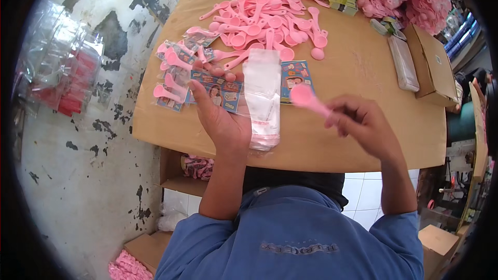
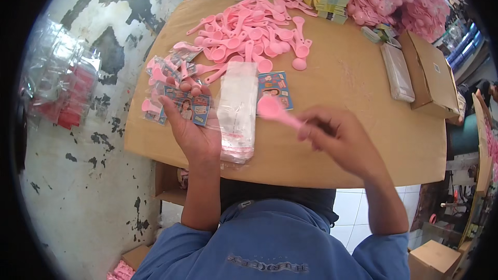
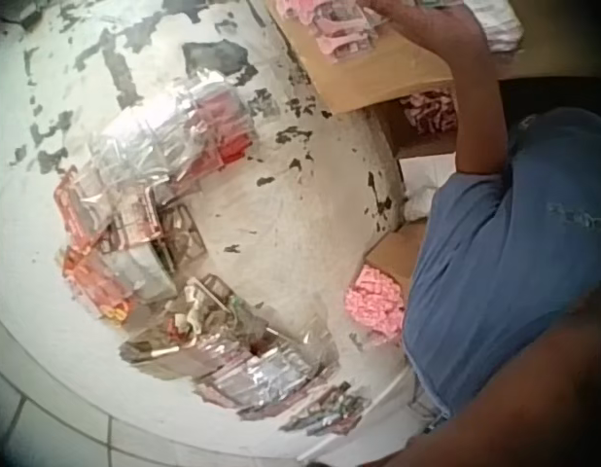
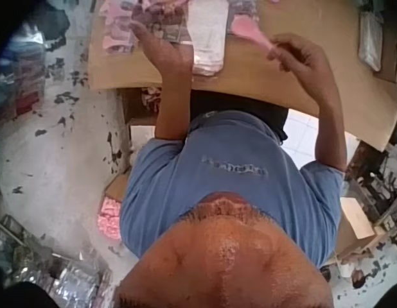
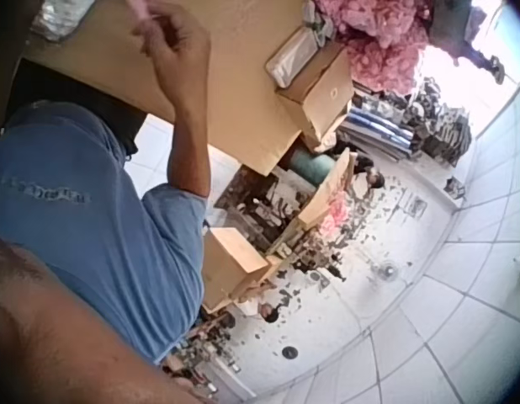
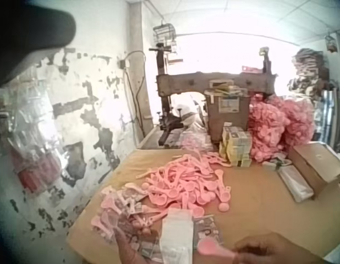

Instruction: The person repeatedly picks up pink plastic spoons and small printed cards, places them into clear plastic bags, and sets the sealed packages aside. The process is repeated continuously throughout the clip.

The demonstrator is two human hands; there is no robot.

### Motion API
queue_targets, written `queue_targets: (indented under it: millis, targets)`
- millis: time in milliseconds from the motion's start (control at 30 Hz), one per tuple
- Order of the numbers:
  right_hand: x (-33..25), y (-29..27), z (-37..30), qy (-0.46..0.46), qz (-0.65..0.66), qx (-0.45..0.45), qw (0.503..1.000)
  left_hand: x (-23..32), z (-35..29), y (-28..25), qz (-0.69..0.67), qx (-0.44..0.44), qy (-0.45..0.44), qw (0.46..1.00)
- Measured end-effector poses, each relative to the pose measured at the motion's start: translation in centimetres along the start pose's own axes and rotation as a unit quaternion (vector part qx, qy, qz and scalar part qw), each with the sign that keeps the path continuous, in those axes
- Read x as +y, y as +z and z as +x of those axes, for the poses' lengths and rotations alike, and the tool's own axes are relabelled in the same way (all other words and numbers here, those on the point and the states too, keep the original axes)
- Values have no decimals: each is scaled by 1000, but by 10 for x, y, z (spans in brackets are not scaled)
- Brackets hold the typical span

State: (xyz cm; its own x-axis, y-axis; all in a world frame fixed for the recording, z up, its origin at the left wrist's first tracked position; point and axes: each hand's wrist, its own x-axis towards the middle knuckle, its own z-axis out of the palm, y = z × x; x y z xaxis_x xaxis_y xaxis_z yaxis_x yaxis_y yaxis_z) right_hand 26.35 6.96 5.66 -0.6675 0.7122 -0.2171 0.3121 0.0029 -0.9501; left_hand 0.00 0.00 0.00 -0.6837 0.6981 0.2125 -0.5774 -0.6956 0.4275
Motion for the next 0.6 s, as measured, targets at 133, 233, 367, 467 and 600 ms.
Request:
queue_targets:
  millis: [133,233,367,467,600]
  targets:
    - [1,39,4,-11,68,-25,997,-8,-3,10,25,-8,-57,998]
    - [14,48,3,-43,128,-21,991,-20,-22,20,43,1,-79,996]
    - [17,54,1,-59,221,-24,973,-23,-31,25,38,-7,-109,993]
    - [20,57,2,-67,231,-26,970,-24,-34,27,30,16,-167,985]
    - [29,72,14,-121,176,62,975,-26,-41,31,-1,-26,-236,971]
